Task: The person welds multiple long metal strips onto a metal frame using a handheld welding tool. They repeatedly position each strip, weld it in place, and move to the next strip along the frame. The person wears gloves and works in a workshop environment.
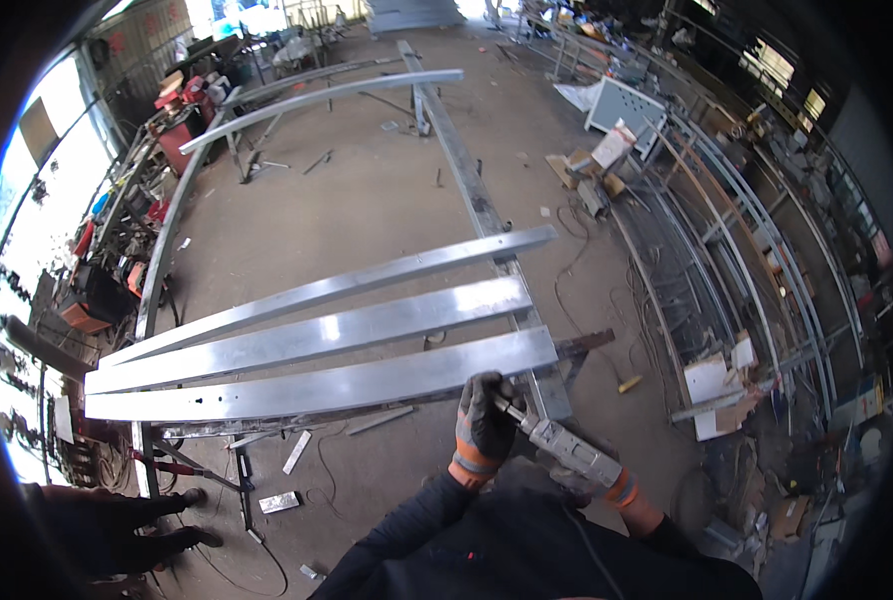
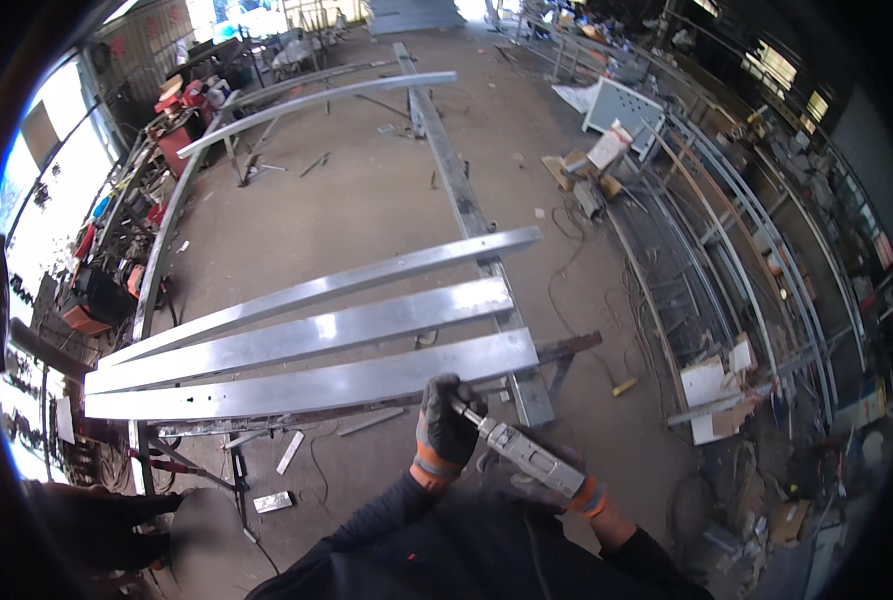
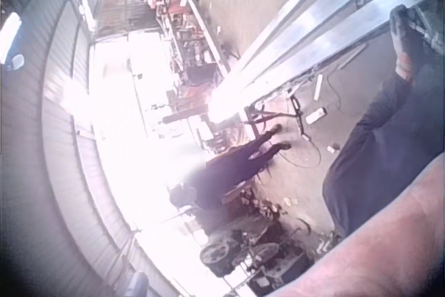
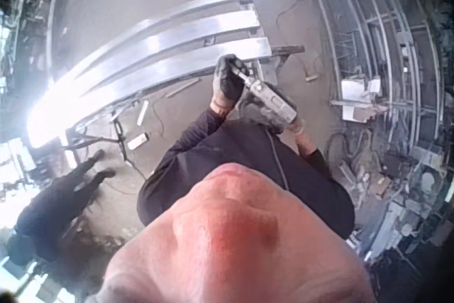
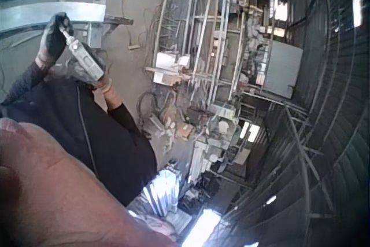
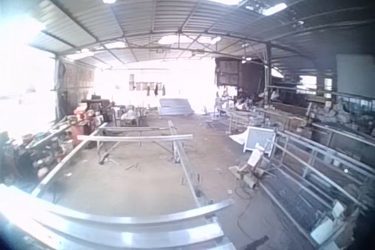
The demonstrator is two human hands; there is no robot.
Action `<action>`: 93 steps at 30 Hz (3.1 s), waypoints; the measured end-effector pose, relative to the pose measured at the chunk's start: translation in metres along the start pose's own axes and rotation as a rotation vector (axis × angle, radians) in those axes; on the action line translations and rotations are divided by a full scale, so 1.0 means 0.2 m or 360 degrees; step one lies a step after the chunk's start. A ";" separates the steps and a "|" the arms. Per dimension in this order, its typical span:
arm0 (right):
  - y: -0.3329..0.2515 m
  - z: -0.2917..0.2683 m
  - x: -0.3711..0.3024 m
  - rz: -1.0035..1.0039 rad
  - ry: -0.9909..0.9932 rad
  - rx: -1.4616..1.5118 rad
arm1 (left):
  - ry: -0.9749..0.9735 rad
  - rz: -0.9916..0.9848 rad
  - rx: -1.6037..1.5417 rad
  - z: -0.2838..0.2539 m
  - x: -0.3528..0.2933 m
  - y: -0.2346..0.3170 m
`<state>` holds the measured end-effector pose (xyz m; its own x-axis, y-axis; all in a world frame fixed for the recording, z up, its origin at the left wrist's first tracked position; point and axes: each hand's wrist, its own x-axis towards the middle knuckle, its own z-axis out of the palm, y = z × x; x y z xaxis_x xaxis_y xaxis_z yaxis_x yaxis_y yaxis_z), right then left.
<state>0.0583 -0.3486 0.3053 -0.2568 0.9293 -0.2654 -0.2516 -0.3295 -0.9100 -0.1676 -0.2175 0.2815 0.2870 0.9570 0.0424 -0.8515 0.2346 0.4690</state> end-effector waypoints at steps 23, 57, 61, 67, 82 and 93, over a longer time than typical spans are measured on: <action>0.26 -1.62 1.26 -0.0421 0.0195 -0.1642 | -0.0257 0.0490 0.2719 -0.77 1.37 -1.16; 0.03 -1.59 1.34 0.0867 0.0441 -0.0312 | -0.0541 0.0325 0.2832 -0.90 1.51 -1.25; 0.05 -1.62 1.30 0.0652 0.0240 -0.0395 | -0.0579 0.0322 0.2826 -0.89 1.52 -1.24; 0.09 -1.62 1.35 0.0382 0.0234 -0.0761 | -0.0567 0.0271 0.2843 -0.90 1.51 -1.25; 0.08 -1.64 1.41 0.0231 0.0230 -0.0993 | -0.0580 0.0222 0.2899 -0.92 1.49 -1.26; 0.04 -1.65 1.32 0.0793 0.0309 -0.0194 | -0.0596 0.0173 0.2918 -0.92 1.50 -1.27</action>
<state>0.2964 -0.0501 0.1219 -0.1372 0.6833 -0.7171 -0.0306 -0.7265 -0.6864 0.0531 0.0416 0.0126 0.5558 0.8116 0.1800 0.5250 -0.5105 0.6810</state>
